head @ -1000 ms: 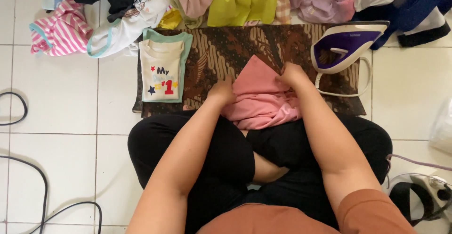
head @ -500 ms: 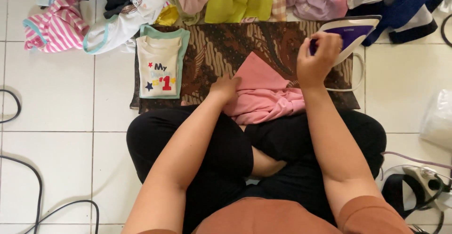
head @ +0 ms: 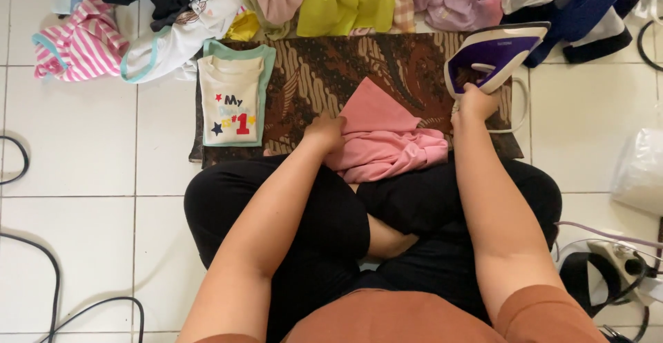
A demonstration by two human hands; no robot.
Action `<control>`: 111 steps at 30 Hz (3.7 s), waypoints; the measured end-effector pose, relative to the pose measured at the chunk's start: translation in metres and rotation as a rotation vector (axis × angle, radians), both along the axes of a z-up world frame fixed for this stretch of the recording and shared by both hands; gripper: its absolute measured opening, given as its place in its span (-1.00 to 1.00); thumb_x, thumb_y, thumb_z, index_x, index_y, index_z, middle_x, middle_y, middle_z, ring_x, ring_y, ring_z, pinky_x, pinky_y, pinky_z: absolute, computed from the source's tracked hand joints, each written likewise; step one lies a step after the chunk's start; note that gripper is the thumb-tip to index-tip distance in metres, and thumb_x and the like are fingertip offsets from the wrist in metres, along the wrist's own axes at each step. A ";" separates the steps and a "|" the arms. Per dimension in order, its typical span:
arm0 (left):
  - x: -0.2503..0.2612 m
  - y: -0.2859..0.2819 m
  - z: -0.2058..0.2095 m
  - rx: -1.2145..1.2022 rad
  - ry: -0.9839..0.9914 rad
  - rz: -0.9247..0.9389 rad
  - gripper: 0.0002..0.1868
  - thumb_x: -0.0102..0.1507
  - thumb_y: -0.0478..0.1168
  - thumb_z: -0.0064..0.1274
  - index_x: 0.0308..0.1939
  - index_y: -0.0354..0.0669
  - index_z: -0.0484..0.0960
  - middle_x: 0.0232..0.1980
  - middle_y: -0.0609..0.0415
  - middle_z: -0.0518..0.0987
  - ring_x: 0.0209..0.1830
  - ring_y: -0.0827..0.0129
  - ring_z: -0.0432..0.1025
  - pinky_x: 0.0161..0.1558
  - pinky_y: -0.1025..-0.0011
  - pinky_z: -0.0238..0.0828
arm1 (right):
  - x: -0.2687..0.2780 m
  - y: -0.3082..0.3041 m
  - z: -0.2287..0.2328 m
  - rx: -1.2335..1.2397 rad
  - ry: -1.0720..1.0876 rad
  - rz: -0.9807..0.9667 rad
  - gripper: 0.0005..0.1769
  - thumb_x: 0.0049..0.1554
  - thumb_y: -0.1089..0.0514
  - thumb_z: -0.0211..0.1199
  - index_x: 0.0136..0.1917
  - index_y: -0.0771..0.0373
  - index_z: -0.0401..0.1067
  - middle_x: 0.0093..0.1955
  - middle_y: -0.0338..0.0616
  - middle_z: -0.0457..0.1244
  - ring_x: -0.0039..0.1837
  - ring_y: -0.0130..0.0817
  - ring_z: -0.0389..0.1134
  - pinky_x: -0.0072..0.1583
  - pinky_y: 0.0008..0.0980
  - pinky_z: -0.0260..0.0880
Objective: A person sitting on the floor irons a pink baby shirt on a small board and then folds it.
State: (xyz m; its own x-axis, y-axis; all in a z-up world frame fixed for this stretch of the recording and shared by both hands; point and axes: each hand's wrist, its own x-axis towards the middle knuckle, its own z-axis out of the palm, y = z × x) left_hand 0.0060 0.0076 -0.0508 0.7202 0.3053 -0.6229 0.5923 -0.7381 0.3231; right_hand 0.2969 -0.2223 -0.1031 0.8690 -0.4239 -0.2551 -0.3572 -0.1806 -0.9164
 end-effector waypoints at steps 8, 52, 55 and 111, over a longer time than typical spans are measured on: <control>-0.001 -0.005 0.036 0.003 -0.026 -0.012 -0.38 0.27 0.04 0.19 0.41 0.12 0.49 0.30 -0.23 0.34 0.31 -0.28 0.38 0.18 -0.12 0.47 | -0.013 0.013 0.056 -0.353 -0.304 0.344 -0.34 0.12 0.15 0.51 0.40 0.14 0.27 0.34 -0.01 0.27 0.45 0.02 0.24 0.43 0.05 0.22; 0.001 -0.006 -0.043 0.028 0.114 -0.032 -0.33 0.24 -0.01 0.09 0.45 0.06 0.44 0.20 -0.22 0.58 0.19 -0.20 0.51 0.04 -0.21 0.45 | -0.102 0.089 0.135 -1.028 -0.588 1.626 -0.48 0.16 -0.35 0.23 0.19 -0.02 0.61 0.02 -0.01 0.44 0.19 -0.03 0.45 0.20 -0.11 0.40; -0.001 -0.005 -0.036 0.038 0.119 -0.025 -0.40 0.28 0.04 0.04 0.41 0.10 0.48 0.21 -0.17 0.58 0.22 -0.15 0.50 0.06 -0.16 0.46 | -0.106 0.093 0.132 -1.034 -0.495 1.485 -0.47 0.25 -0.33 0.18 0.26 0.01 0.57 0.00 -0.05 0.43 0.15 -0.09 0.45 0.16 -0.15 0.43; 0.000 -0.005 -0.006 0.053 0.082 0.016 -0.54 0.31 -0.01 -0.02 0.23 -0.11 0.63 0.18 -0.23 0.53 0.21 -0.20 0.47 0.09 -0.15 0.45 | -0.102 0.103 0.114 -1.229 -0.589 1.429 -0.52 0.29 -0.35 0.09 0.22 -0.03 0.49 -0.10 -0.01 0.39 0.02 0.02 0.47 0.01 0.00 0.41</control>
